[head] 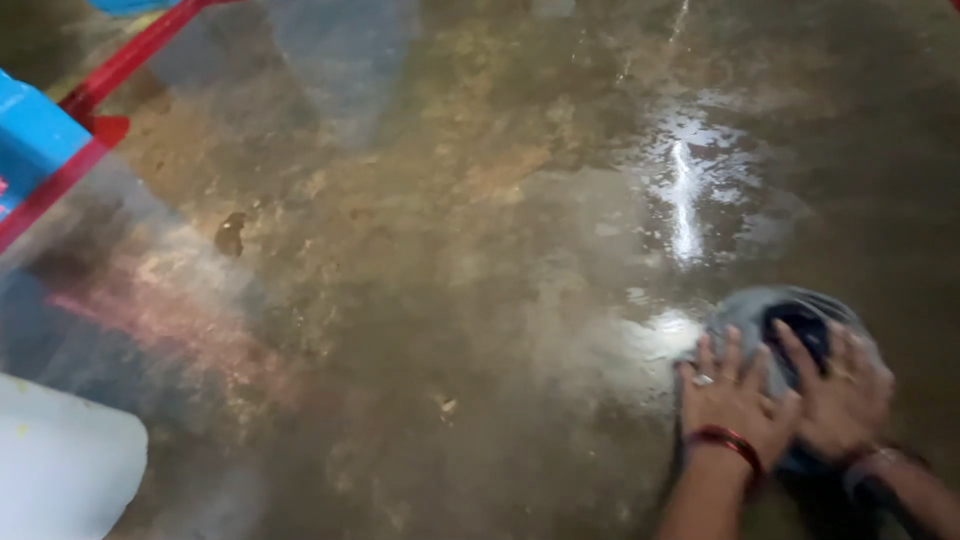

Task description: The person scrubs a floor with a cloth, periodically dipping it into a bucket of water and wringing it out. They continue wiping the wet floor surface, including the threshold of a doorway.

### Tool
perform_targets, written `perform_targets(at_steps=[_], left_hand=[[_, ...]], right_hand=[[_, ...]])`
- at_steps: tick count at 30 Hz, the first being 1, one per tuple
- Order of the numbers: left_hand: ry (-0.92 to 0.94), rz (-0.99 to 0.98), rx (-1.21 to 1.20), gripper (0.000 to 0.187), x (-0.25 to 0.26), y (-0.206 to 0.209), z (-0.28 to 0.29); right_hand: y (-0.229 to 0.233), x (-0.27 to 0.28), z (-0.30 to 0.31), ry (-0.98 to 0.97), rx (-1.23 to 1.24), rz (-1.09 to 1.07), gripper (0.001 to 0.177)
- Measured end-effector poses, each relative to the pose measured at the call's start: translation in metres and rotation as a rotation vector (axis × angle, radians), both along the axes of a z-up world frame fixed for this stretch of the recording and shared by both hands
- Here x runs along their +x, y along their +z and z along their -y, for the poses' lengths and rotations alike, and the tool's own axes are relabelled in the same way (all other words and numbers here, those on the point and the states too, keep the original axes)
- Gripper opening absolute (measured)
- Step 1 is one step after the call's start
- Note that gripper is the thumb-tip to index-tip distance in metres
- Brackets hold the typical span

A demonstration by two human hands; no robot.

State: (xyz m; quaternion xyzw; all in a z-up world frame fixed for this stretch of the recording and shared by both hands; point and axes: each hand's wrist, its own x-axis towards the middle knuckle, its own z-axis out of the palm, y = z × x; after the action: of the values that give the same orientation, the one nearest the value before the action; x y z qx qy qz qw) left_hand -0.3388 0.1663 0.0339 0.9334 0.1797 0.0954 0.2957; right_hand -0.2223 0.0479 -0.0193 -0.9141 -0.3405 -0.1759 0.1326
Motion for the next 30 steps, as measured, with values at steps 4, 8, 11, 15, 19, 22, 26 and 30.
perform_targets(at_steps=[4,8,11,15,19,22,26,30], left_hand=[[0.152,0.018,0.043,0.073,-0.031,0.003,-0.087],[0.218,0.007,0.066,0.073,-0.082,0.012,-0.146],[0.304,0.015,0.076,0.073,-0.136,0.024,-0.162],[0.351,-0.03,0.092,0.072,-0.2,0.028,-0.162],[0.434,-0.096,0.155,0.076,-0.264,0.022,-0.133],[0.461,-0.119,0.197,0.078,-0.304,0.024,-0.102],[0.426,-0.133,0.16,0.086,-0.333,0.019,-0.046],[0.326,0.079,0.237,0.095,-0.322,-0.03,0.013]], right_hand=[[0.031,-0.018,-0.107,0.106,-0.189,-0.128,0.099],[0.053,-0.072,-0.184,0.163,-0.341,-0.263,0.103],[0.078,-0.125,-0.21,0.215,-0.388,-0.304,0.098],[0.103,-0.194,-0.223,0.278,-0.434,-0.34,0.094],[0.121,-0.259,-0.201,0.392,-0.451,-0.385,0.09],[0.13,-0.298,-0.169,0.451,-0.426,-0.408,0.09],[0.123,-0.325,-0.11,0.458,-0.388,-0.39,0.095],[0.087,-0.309,-0.031,0.559,0.006,-0.203,0.097]])
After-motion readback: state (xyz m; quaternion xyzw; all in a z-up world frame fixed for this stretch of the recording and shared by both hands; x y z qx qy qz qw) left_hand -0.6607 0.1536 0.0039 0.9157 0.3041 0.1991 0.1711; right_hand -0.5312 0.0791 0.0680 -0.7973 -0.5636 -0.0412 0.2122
